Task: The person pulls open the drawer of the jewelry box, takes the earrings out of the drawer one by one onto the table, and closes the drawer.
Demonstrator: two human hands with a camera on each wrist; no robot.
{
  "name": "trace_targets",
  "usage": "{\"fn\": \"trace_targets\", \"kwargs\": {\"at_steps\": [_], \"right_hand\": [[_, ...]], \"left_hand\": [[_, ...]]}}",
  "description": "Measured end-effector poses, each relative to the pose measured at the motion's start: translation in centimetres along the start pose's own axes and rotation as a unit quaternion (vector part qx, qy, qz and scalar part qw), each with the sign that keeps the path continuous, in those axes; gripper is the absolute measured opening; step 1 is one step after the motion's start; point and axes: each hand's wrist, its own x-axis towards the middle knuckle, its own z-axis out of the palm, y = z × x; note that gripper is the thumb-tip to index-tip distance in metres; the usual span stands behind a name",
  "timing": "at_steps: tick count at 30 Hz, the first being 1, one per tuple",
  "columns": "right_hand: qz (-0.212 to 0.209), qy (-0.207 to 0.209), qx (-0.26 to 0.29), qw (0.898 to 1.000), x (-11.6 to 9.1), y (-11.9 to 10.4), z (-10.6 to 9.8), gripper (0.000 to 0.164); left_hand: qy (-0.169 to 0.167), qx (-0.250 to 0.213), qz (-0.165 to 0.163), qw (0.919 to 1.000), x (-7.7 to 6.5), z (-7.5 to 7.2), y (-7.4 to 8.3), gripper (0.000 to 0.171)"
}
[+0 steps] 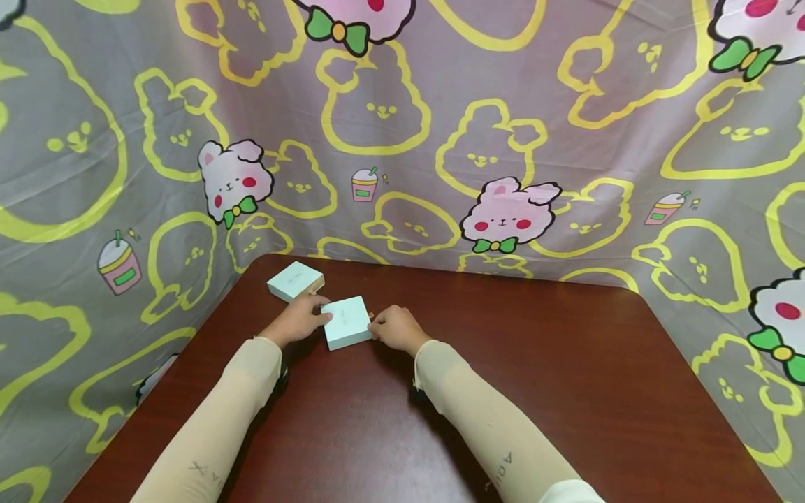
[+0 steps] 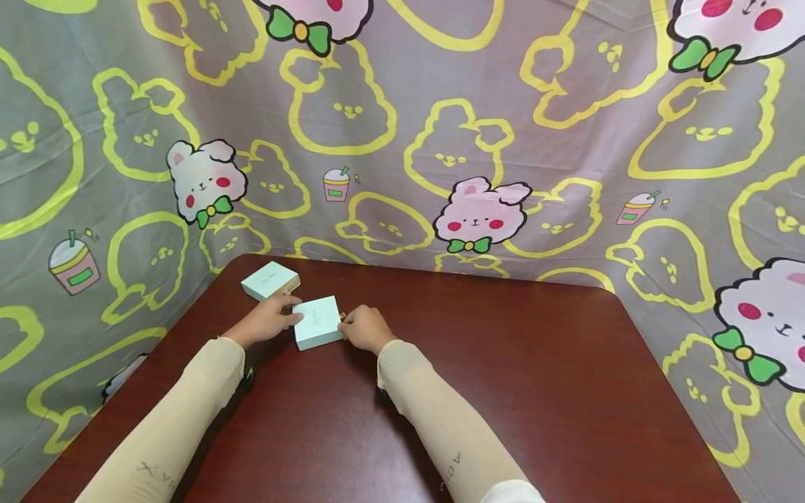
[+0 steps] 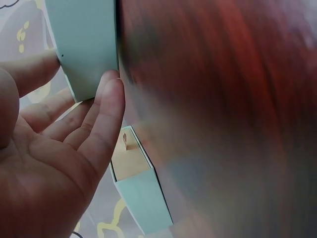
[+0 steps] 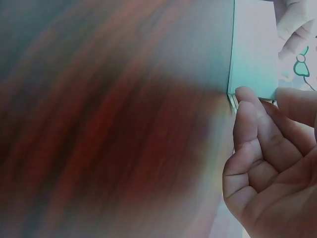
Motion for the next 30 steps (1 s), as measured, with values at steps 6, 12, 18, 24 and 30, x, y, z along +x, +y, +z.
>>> {"fn": "trace_targets", "kwargs": {"at_steps": [6,12,18,24,30], "right_hand": [[-0.007,-0.001,0.009,1.000,-0.3,0.4,-0.3,0.031],[-0.012,-0.007,0.005,1.000,-1.0,0.5,-0.7,0.033],[-0.013,-0.012,-0.008,1.000,-1.5,0.6,-0.9,0.033],[-0.013,-0.012,-0.009,1.000,-2.2,0.9,-1.1,0.032],[-0.017,-0.012,-0.003,1.000,-2.9,1.2,-1.3,0.032]], "left_hand": [[-0.008,0.006,-0.012,0.9999,-0.1,0.1,0.5,0.043],[-0.015,0.014,-0.019,0.9996,-0.3,0.3,1.3,0.045],[-0.022,0.008,-0.015,0.9996,-0.6,0.5,1.8,0.046],[-0.022,0.019,-0.001,0.9996,-0.5,1.0,2.1,0.046],[-0.021,0.025,0.005,0.9995,-0.5,1.5,2.4,0.045]]}}
